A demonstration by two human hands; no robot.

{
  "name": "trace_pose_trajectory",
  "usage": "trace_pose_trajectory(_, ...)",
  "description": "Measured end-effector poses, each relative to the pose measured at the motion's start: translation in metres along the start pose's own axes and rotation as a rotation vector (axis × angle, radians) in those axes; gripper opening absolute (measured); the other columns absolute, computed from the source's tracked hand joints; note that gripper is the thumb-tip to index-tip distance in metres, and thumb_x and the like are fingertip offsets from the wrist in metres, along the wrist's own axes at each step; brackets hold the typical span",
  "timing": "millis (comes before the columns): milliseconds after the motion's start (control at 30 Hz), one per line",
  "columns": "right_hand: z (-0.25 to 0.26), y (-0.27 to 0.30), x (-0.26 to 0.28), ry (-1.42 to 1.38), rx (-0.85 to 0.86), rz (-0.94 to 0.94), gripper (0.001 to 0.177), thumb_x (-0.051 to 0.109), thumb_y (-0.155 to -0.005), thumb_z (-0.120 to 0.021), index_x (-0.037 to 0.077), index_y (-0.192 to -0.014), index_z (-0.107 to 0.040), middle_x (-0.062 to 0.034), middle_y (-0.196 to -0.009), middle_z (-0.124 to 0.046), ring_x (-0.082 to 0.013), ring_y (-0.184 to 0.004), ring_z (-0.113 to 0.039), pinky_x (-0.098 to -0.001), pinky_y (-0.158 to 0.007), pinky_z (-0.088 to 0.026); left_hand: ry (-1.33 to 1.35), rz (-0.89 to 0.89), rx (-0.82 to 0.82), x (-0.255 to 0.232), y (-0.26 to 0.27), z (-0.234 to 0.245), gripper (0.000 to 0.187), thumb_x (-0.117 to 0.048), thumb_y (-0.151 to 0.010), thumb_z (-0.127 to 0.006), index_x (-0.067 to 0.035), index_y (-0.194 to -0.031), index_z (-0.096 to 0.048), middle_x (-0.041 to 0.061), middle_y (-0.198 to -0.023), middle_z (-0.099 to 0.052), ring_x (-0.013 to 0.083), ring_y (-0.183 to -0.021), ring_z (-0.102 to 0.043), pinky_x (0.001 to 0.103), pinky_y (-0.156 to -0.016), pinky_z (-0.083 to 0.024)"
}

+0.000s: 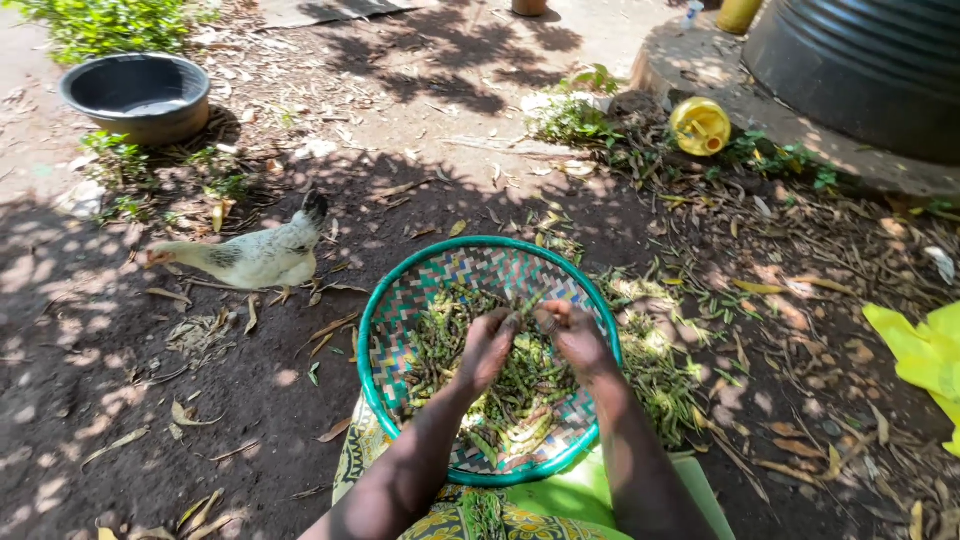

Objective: Cleaning and sorting green beans by hand in a woven basket outdoors.

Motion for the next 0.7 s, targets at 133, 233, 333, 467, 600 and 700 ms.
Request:
trace_pose_trajectory(133, -0.022, 0.002, 0.018, -0.550, -0.019, -0.341, 0.011, 0.017, -0.101, -0.067, 0.008, -0.107, -0.065, 0.0035, -0.084, -0.060, -0.0066, -0.064, -0.047, -0.0242, -0.055, -0.037, 0.106, -0.107, 0.039, -0.005, -0.001, -0.004, 0.022, -0.018, -0.103, -0.059, 0.001, -0.094, -0.065, -0.005, -0.078, -0.058, 0.0041, -0.072, -0.047, 0.025, -0.062, -0.042)
trace_pose_trajectory(233, -0.029, 0.004, 0.016, -0.798, -0.056, -0.321, 0.009, 0.018, -0.097, -0.066, 0.010, -0.102, -0.063, 0.0019, -0.082, -0.063, -0.0065, -0.063, -0.049, -0.0235, -0.058, -0.040, 0.006, 0.045, 0.061, -0.017, 0.004, -0.003, 0.027, -0.023, -0.098, -0.063, 0.002, -0.088, -0.066, -0.002, -0.067, -0.053, 0.0071, -0.063, -0.046, 0.029, -0.055, -0.039)
trace_pose_trajectory(333, -0.030, 0.001, 0.003, -0.840, -0.132, -0.306, 0.010, 0.020, -0.099, -0.067, 0.012, -0.099, -0.061, 0.0021, -0.080, -0.061, -0.0064, -0.065, -0.050, -0.0235, -0.059, -0.042, 0.102, -0.003, 0.129, -0.007, -0.001, -0.006, 0.030, -0.023, -0.097, -0.063, 0.005, -0.085, -0.064, -0.003, -0.070, -0.052, 0.0071, -0.066, -0.044, 0.029, -0.056, -0.036)
trace_pose_trajectory(467, -0.033, 0.007, 0.002, -0.906, -0.122, -0.297, 0.010, 0.018, -0.098, -0.069, 0.010, -0.099, -0.063, 0.0035, -0.080, -0.059, -0.0074, -0.069, -0.053, -0.0242, -0.063, -0.043, 0.206, 0.091, 0.095, -0.027, 0.012, -0.003, 0.020, -0.018, -0.094, -0.061, -0.001, -0.085, -0.068, -0.002, -0.070, -0.057, 0.0052, -0.063, -0.047, 0.026, -0.054, -0.036)
trace_pose_trajectory(600, -0.032, 0.008, 0.009, -1.104, -0.048, -0.425, 0.010, 0.020, -0.095, -0.067, 0.013, -0.102, -0.066, 0.0041, -0.082, -0.064, -0.0090, -0.073, -0.057, -0.0255, -0.064, -0.045, 0.701, 0.391, 0.109, -0.034, 0.015, -0.005, 0.010, -0.013, -0.091, -0.059, -0.010, -0.087, -0.067, -0.002, -0.076, -0.065, 0.0063, -0.062, -0.053, 0.023, -0.052, -0.033)
trace_pose_trajectory(700, -0.029, 0.009, 0.012, -1.100, 0.152, -0.331, 0.015, 0.022, -0.098, -0.068, 0.009, -0.106, -0.067, 0.0002, -0.085, -0.066, -0.0097, -0.074, -0.056, -0.0254, -0.066, -0.044, 0.831, 0.363, 0.232, 0.034, -0.004, -0.006, 0.009, -0.013, -0.094, -0.063, -0.009, -0.087, -0.067, -0.003, -0.071, -0.059, 0.0047, -0.053, -0.041, 0.023, -0.042, -0.028)
Point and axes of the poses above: each hand's wrist, its own y-axis away from the middle knuckle, its own z-axis out of the back of the hand, x = y × z, the point moved 2 cm from there along -y, towards the middle knuckle
